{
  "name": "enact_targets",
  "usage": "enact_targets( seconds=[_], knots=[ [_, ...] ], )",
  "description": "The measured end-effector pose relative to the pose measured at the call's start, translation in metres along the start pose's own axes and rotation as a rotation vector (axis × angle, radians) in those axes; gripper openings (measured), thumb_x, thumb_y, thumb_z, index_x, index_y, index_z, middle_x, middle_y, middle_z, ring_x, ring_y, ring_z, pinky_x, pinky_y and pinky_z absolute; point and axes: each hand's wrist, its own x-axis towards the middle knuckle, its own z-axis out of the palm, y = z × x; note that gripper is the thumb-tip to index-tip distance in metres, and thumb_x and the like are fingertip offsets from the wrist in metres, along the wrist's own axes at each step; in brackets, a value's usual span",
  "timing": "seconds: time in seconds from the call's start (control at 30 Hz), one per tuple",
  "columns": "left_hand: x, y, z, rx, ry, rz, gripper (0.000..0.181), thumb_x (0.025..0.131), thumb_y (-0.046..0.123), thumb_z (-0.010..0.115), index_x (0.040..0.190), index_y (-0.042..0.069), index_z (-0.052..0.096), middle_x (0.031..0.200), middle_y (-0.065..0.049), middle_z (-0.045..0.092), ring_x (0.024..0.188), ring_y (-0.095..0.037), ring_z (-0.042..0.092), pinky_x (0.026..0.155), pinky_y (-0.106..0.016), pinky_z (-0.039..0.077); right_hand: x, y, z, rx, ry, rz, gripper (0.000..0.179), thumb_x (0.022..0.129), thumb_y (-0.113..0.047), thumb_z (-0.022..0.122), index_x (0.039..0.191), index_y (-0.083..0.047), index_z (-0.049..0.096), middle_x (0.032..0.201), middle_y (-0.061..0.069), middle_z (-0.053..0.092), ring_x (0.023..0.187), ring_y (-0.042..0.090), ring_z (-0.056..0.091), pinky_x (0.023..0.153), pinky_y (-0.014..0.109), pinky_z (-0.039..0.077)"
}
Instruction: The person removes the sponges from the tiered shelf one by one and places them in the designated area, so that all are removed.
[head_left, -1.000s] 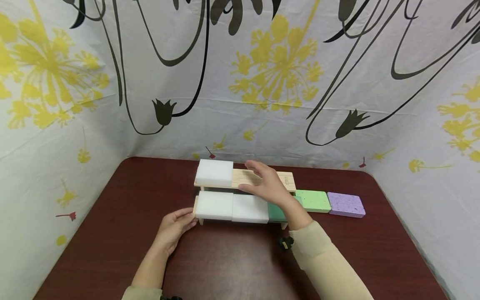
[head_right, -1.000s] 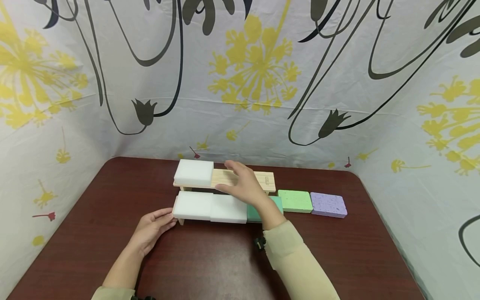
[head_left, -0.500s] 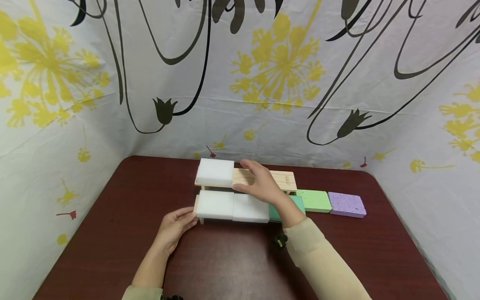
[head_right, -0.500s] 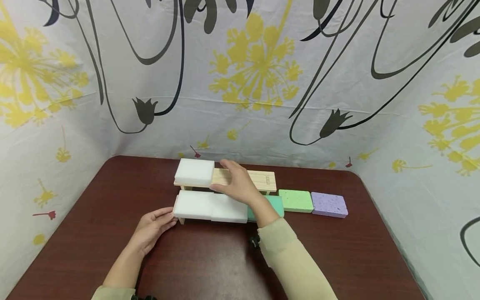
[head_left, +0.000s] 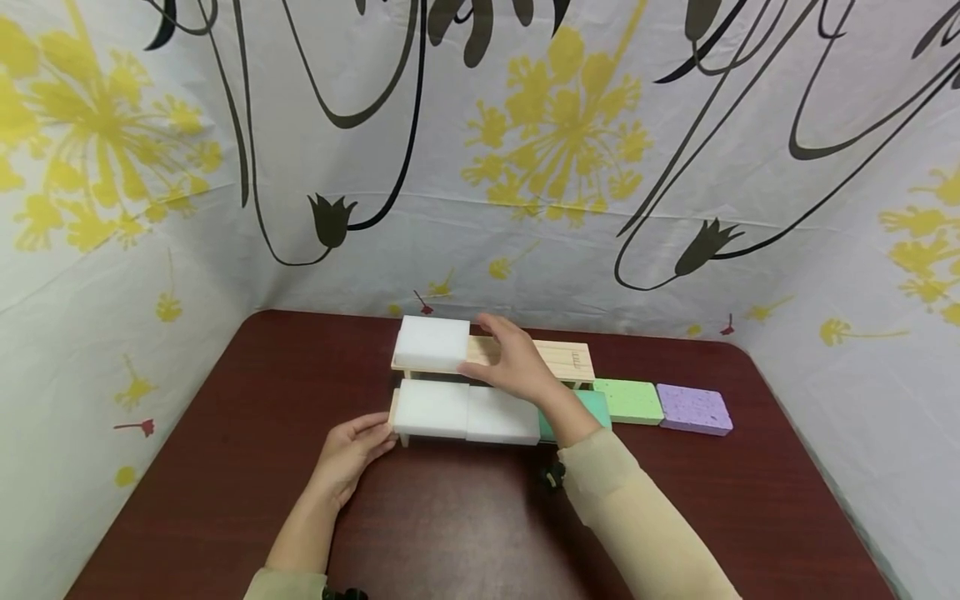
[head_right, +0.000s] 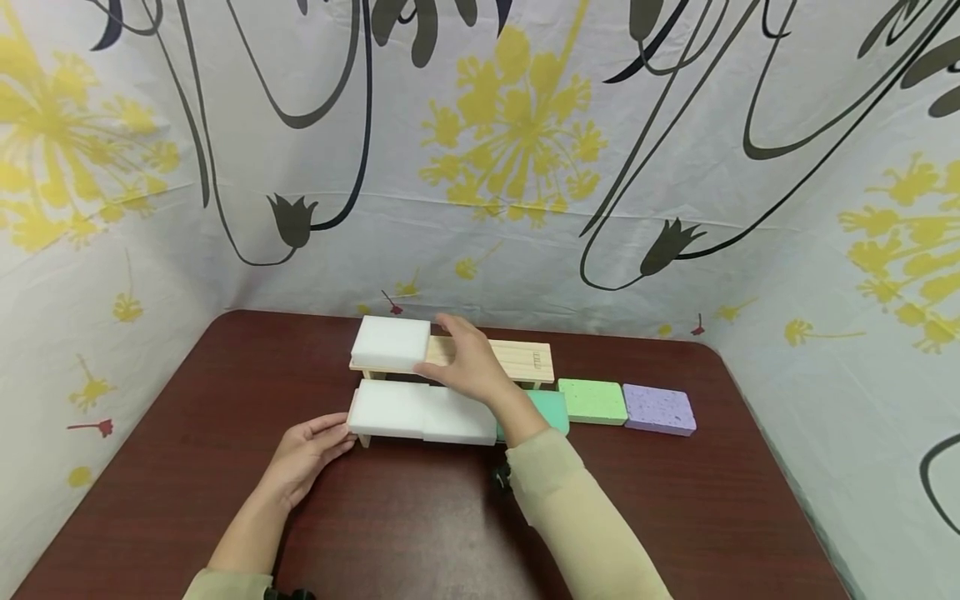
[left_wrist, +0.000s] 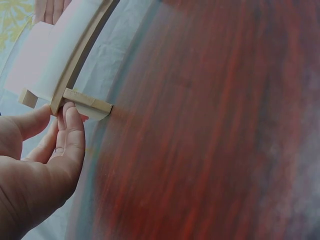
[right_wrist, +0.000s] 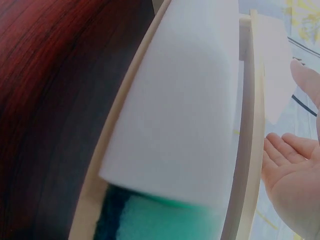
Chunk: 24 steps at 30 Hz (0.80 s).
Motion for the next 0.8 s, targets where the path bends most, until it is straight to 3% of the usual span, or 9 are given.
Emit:
enact_targets(
  seconds=[0.37, 0.8],
  knots=[
    [0.0, 0.0, 0.0, 0.001, 0.001, -0.003, 0.036, 0.1, -0.002, 0.059, 0.134, -0.014, 0.055, 0.112, -0.015, 0.069, 0.096, -0.014, 0.068, 0.087, -0.026, 0.059, 0.008, -0.005, 0.005, -0.019, -0.04, 0.044, 0.093, 0.086, -0.04, 0.082, 0.157, -0.006, 0.033, 0.16, 0.015, 0.034, 0.149, 0.032, 0.029, 0.119, 0.05, 0.033],
    [0.001, 0.0, -0.001, -0.015, -0.012, -0.003, 0.037, 0.099, -0.002, 0.061, 0.133, -0.015, 0.055, 0.119, -0.019, 0.067, 0.095, -0.012, 0.068, 0.088, -0.026, 0.059, 0.015, -0.003, 0.013, -0.048, -0.049, -0.004, 0.084, 0.088, -0.036, 0.081, 0.154, -0.004, 0.04, 0.155, 0.016, 0.041, 0.145, 0.033, 0.036, 0.119, 0.047, 0.034]
  ],
)
